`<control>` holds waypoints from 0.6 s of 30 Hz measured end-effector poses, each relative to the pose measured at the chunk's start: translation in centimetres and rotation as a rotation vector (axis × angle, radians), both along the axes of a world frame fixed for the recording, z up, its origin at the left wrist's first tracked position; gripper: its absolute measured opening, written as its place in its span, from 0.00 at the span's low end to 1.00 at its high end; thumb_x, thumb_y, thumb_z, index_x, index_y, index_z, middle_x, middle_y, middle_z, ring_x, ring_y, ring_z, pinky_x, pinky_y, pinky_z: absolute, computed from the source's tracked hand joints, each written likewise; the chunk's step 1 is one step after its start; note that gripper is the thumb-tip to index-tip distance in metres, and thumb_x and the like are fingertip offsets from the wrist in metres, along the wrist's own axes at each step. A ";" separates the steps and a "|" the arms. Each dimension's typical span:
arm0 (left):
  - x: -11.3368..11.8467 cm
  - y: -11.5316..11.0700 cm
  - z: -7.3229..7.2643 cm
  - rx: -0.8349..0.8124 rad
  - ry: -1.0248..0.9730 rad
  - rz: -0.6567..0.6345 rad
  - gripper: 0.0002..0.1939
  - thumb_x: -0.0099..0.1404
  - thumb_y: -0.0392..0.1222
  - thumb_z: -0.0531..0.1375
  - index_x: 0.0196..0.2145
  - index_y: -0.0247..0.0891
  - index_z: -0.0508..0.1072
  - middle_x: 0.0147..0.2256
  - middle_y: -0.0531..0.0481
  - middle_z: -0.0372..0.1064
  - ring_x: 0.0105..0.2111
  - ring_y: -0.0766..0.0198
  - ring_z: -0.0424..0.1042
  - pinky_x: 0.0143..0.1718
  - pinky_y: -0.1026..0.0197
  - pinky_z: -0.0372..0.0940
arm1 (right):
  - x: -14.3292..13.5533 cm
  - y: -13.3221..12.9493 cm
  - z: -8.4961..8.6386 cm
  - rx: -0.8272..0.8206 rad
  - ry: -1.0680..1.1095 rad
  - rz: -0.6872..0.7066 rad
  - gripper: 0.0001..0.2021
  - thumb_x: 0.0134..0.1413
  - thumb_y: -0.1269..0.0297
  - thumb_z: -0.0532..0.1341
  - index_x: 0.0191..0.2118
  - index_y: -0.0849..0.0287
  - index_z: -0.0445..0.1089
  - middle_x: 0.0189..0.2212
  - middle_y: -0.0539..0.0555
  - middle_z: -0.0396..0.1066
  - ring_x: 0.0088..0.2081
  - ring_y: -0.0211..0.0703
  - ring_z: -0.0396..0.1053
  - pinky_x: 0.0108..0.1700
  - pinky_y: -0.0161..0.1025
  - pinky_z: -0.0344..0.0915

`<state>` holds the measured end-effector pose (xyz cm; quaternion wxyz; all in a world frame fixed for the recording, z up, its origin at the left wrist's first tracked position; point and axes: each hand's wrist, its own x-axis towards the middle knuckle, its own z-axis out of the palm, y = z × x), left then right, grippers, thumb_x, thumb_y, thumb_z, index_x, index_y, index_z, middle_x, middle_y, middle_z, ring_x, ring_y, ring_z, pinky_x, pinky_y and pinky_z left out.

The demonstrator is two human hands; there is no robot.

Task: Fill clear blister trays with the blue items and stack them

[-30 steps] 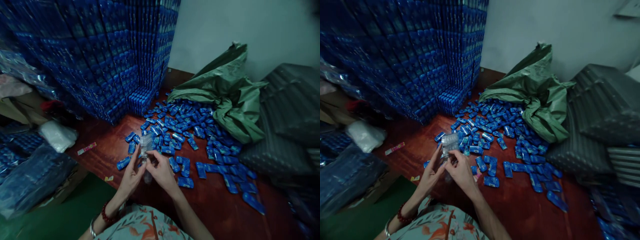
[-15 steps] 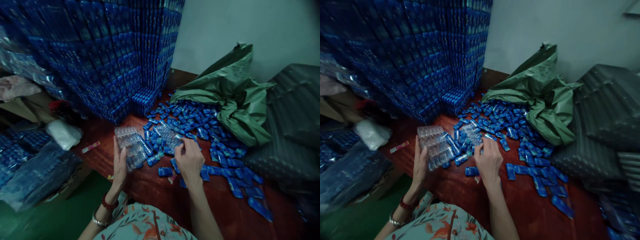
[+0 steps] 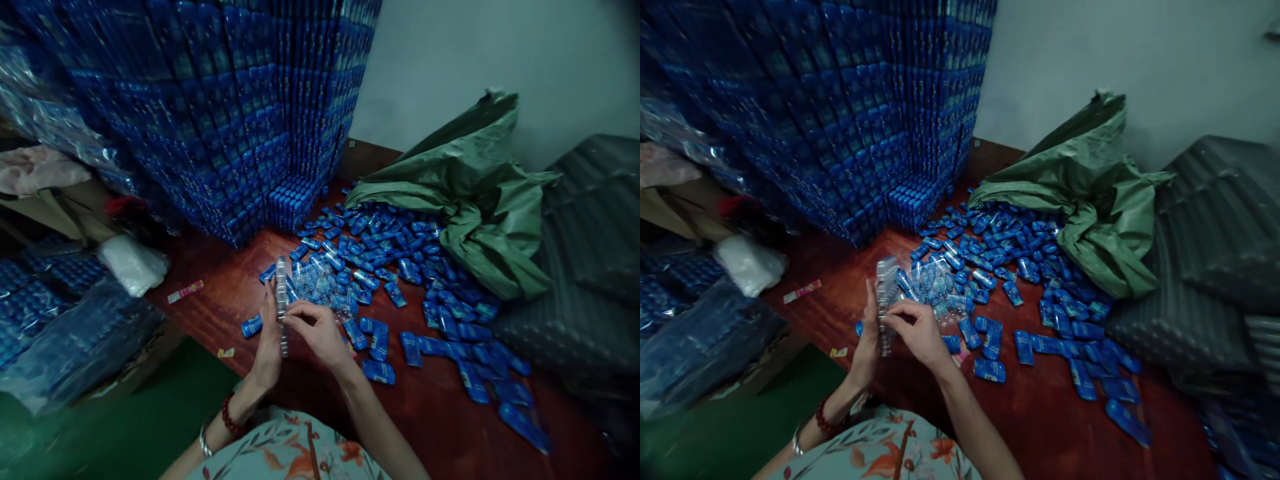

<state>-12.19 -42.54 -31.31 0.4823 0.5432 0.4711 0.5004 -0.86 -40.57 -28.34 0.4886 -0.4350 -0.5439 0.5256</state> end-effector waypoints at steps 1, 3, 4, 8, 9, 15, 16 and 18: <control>0.0 0.0 0.4 -0.008 0.003 -0.022 0.32 0.68 0.57 0.43 0.65 0.48 0.39 0.66 0.52 0.35 0.65 0.60 0.33 0.65 0.53 0.26 | 0.3 0.0 0.0 -0.021 0.027 0.018 0.05 0.48 0.64 0.64 0.25 0.58 0.73 0.27 0.49 0.70 0.31 0.37 0.66 0.37 0.36 0.62; -0.1 0.1 1.1 -0.035 0.003 -0.065 0.33 0.68 0.56 0.46 0.65 0.48 0.37 0.66 0.52 0.32 0.65 0.60 0.32 0.65 0.53 0.27 | 0.9 0.1 0.0 -0.051 0.071 0.035 0.06 0.47 0.63 0.64 0.24 0.57 0.74 0.27 0.50 0.70 0.30 0.37 0.66 0.36 0.36 0.62; -0.2 0.1 1.3 -0.048 -0.006 -0.084 0.34 0.67 0.55 0.48 0.65 0.49 0.37 0.67 0.53 0.31 0.65 0.60 0.31 0.65 0.53 0.28 | 1.1 0.1 -0.1 -0.061 0.086 0.033 0.06 0.47 0.63 0.64 0.24 0.57 0.74 0.27 0.50 0.69 0.30 0.37 0.66 0.35 0.36 0.62; -0.4 0.2 1.5 -0.046 -0.036 -0.137 0.35 0.66 0.51 0.52 0.65 0.50 0.37 0.67 0.54 0.30 0.65 0.59 0.31 0.65 0.55 0.32 | 1.4 -0.1 0.0 -0.039 0.061 0.019 0.08 0.49 0.63 0.62 0.23 0.58 0.73 0.27 0.50 0.68 0.31 0.37 0.65 0.35 0.35 0.62; -0.4 0.3 1.4 -0.043 -0.043 -0.139 0.35 0.66 0.51 0.52 0.65 0.50 0.38 0.67 0.54 0.31 0.65 0.60 0.33 0.65 0.56 0.34 | 1.3 -0.2 0.1 -0.018 0.029 0.016 0.08 0.51 0.64 0.61 0.23 0.58 0.72 0.27 0.50 0.68 0.31 0.37 0.65 0.35 0.35 0.62; 0.0 0.8 1.4 -0.002 -0.120 0.072 0.33 0.67 0.51 0.51 0.65 0.50 0.41 0.65 0.51 0.42 0.63 0.60 0.48 0.63 0.58 0.47 | -0.1 -1.9 1.8 0.287 -0.407 -0.232 0.07 0.58 0.69 0.53 0.31 0.58 0.66 0.32 0.52 0.68 0.36 0.39 0.66 0.40 0.36 0.61; -0.1 1.0 1.6 -0.013 -0.152 0.108 0.33 0.67 0.51 0.51 0.65 0.50 0.40 0.65 0.51 0.44 0.62 0.59 0.52 0.61 0.57 0.51 | 0.0 -2.1 2.2 0.345 -0.497 -0.293 0.07 0.58 0.70 0.52 0.31 0.58 0.65 0.32 0.52 0.68 0.37 0.39 0.65 0.41 0.37 0.61; -0.4 1.4 2.0 -0.056 -0.220 0.155 0.32 0.67 0.52 0.50 0.65 0.51 0.40 0.64 0.50 0.47 0.58 0.58 0.60 0.57 0.55 0.59 | 0.8 -2.4 2.9 0.444 -0.671 -0.423 0.06 0.58 0.71 0.52 0.32 0.58 0.64 0.31 0.52 0.67 0.36 0.40 0.65 0.40 0.37 0.60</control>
